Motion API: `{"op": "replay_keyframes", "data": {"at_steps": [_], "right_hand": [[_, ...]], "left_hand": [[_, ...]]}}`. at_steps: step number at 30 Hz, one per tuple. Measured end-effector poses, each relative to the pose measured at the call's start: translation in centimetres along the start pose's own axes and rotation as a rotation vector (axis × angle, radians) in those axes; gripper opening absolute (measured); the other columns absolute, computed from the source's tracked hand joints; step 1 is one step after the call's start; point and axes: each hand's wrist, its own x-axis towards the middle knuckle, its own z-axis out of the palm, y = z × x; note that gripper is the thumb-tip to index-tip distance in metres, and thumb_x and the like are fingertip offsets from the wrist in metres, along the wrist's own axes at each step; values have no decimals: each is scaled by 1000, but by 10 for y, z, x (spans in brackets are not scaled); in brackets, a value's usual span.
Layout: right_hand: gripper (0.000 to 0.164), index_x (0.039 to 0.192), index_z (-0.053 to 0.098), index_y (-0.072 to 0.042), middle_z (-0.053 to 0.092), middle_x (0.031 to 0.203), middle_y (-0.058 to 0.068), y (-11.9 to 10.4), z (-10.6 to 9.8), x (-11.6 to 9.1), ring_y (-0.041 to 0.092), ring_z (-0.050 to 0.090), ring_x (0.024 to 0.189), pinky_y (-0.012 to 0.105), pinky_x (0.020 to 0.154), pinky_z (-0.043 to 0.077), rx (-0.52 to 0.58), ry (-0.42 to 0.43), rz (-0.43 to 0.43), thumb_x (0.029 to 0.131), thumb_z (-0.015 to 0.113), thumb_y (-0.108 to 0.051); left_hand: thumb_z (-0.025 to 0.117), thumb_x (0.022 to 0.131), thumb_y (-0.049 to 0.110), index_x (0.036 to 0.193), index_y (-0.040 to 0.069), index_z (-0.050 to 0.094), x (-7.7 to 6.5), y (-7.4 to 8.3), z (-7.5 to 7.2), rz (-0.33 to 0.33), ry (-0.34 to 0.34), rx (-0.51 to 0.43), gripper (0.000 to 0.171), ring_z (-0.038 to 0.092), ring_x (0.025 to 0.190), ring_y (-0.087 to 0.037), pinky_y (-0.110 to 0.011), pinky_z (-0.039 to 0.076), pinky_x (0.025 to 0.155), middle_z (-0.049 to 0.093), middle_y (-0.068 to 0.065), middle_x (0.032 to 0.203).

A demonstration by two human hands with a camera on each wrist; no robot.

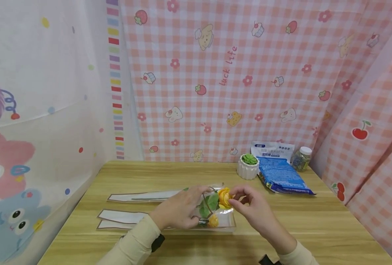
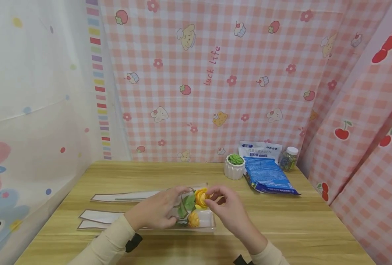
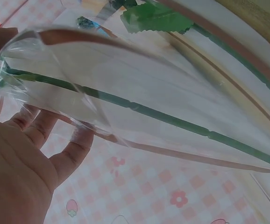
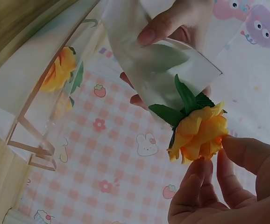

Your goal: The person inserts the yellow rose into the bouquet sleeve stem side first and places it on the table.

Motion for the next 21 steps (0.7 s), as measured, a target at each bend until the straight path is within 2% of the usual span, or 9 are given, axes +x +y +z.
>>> {"op": "replay_keyframes", "data": {"at_steps": [8, 13, 17, 21], "right_hand": [[16, 102, 76, -11, 68, 113, 4, -1, 7, 0, 16, 61, 93, 29, 79, 55, -93, 4, -71, 88, 76, -2], [18, 105, 76, -10, 67, 115, 5, 1, 12, 0, 23, 64, 102, 31, 82, 57, -81, -12, -117, 90, 74, -1], [20, 105, 74, -7, 65, 117, 8, 2, 14, 0, 23, 63, 102, 31, 82, 57, -23, -13, -95, 89, 73, 4], [21, 105, 72, -5, 62, 118, 12, 2, 15, 1, 18, 59, 97, 29, 78, 57, 24, 3, -66, 89, 71, 7]], "left_hand": [[72, 82, 22, 155, 17, 22, -2, -1, 1, 4, 3, 18, 89, 50, 81, -8, -25, 52, 79, 52, -4, 120], [72, 81, 20, 157, 17, 15, -4, -3, 2, 1, 2, 23, 95, 47, 77, -9, -27, 51, 80, 51, -5, 123], [74, 79, 19, 159, 19, 8, -5, -6, 4, -6, 25, 6, 104, 52, 88, -11, -33, 52, 85, 50, -5, 128], [80, 78, 27, 160, 24, -2, -5, -7, 5, -33, 43, 4, 116, 52, 112, -16, -44, 50, 94, 47, -8, 138]]}}
